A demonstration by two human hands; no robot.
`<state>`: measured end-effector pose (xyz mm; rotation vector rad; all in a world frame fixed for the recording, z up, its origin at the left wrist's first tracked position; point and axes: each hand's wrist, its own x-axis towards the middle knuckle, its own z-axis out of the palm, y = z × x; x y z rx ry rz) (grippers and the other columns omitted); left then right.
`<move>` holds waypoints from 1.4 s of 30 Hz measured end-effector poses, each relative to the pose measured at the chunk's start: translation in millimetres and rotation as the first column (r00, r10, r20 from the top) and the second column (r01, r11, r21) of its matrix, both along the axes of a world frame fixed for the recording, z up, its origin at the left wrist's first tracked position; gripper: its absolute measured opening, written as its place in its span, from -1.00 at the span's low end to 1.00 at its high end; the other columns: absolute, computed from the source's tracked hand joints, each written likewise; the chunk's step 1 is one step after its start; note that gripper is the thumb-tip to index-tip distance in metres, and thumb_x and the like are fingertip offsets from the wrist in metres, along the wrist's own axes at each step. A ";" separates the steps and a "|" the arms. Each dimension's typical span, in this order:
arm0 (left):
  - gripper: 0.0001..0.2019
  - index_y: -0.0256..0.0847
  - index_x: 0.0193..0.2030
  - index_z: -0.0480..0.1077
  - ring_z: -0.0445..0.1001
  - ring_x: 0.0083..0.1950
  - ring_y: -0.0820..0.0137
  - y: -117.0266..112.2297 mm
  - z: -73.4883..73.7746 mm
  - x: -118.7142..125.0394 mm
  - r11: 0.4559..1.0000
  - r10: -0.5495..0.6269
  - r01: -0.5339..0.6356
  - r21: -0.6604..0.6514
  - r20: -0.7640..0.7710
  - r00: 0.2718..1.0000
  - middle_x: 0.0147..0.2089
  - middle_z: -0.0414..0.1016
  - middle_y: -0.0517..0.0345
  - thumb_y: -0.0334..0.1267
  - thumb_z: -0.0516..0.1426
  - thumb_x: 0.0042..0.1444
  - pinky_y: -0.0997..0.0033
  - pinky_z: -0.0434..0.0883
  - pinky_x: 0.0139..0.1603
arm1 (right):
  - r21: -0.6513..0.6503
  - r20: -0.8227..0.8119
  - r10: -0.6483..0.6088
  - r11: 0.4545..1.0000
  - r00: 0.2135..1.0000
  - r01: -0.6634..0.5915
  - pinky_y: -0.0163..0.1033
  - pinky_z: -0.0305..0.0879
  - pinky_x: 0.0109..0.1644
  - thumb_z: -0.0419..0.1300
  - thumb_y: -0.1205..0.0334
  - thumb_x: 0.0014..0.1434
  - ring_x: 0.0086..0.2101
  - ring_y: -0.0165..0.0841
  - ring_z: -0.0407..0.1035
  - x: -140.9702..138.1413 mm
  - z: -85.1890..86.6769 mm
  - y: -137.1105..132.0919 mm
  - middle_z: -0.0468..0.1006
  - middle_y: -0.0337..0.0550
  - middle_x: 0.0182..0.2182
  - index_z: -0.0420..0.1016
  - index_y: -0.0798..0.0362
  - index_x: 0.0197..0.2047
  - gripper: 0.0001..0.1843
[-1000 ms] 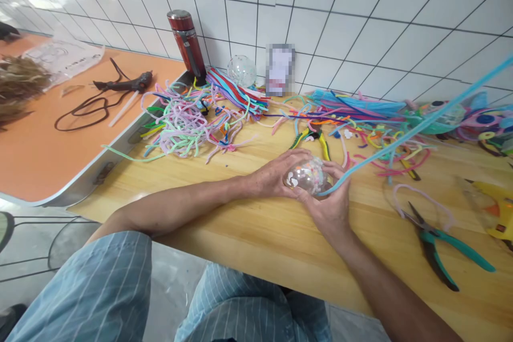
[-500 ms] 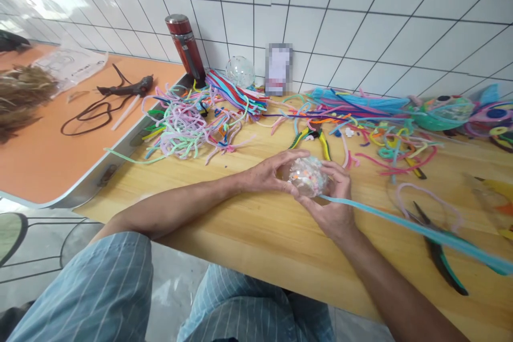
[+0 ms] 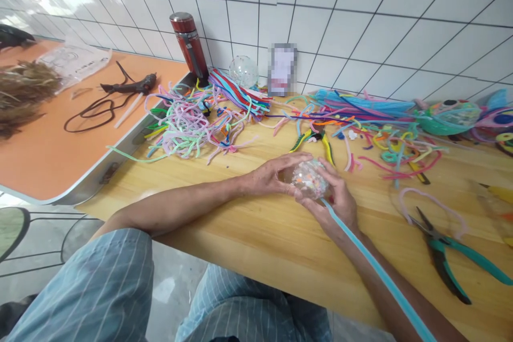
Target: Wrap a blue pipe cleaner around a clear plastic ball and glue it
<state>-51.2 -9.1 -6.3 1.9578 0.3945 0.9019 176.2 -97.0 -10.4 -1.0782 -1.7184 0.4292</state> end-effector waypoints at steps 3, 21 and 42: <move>-0.08 0.00 0.56 0.29 0.27 0.64 -0.01 0.5 -1.0 0.5 1.000 -0.010 0.010 -0.015 0.000 1.000 0.58 0.35 -0.18 0.04 0.49 0.09 -0.14 0.16 0.68 | -0.015 0.026 -0.006 1.000 1.000 0.006 0.34 0.40 0.46 0.59 0.12 0.11 0.38 0.08 0.42 -0.2 2.1 -2.0 0.46 0.00 0.44 0.40 -0.26 0.40 -0.16; 0.27 0.10 0.69 -0.20 -0.05 0.74 -0.20 -19.0 -7.5 10.9 0.967 0.152 -0.153 0.204 0.024 0.988 0.71 -0.03 -0.23 0.23 0.46 0.03 -0.39 0.07 0.69 | 0.002 -0.160 -0.055 0.998 0.986 0.056 0.30 0.32 0.47 0.61 0.11 0.04 0.45 0.02 0.29 -5.3 -9.1 7.0 0.37 0.10 0.43 0.30 -0.15 0.34 -0.11; 0.21 -0.07 0.64 -0.34 0.17 0.63 -0.17 -29.1 -22.6 34.2 0.812 0.535 -0.464 0.354 -0.131 0.835 0.58 0.10 -0.37 -0.14 0.40 0.06 -0.38 0.23 0.59 | -0.195 -0.002 -0.176 0.965 0.984 0.172 0.27 0.46 0.34 0.45 0.02 0.13 0.36 0.04 0.32 -25.3 12.3 0.2 0.34 0.13 0.37 0.20 -0.12 0.44 -0.11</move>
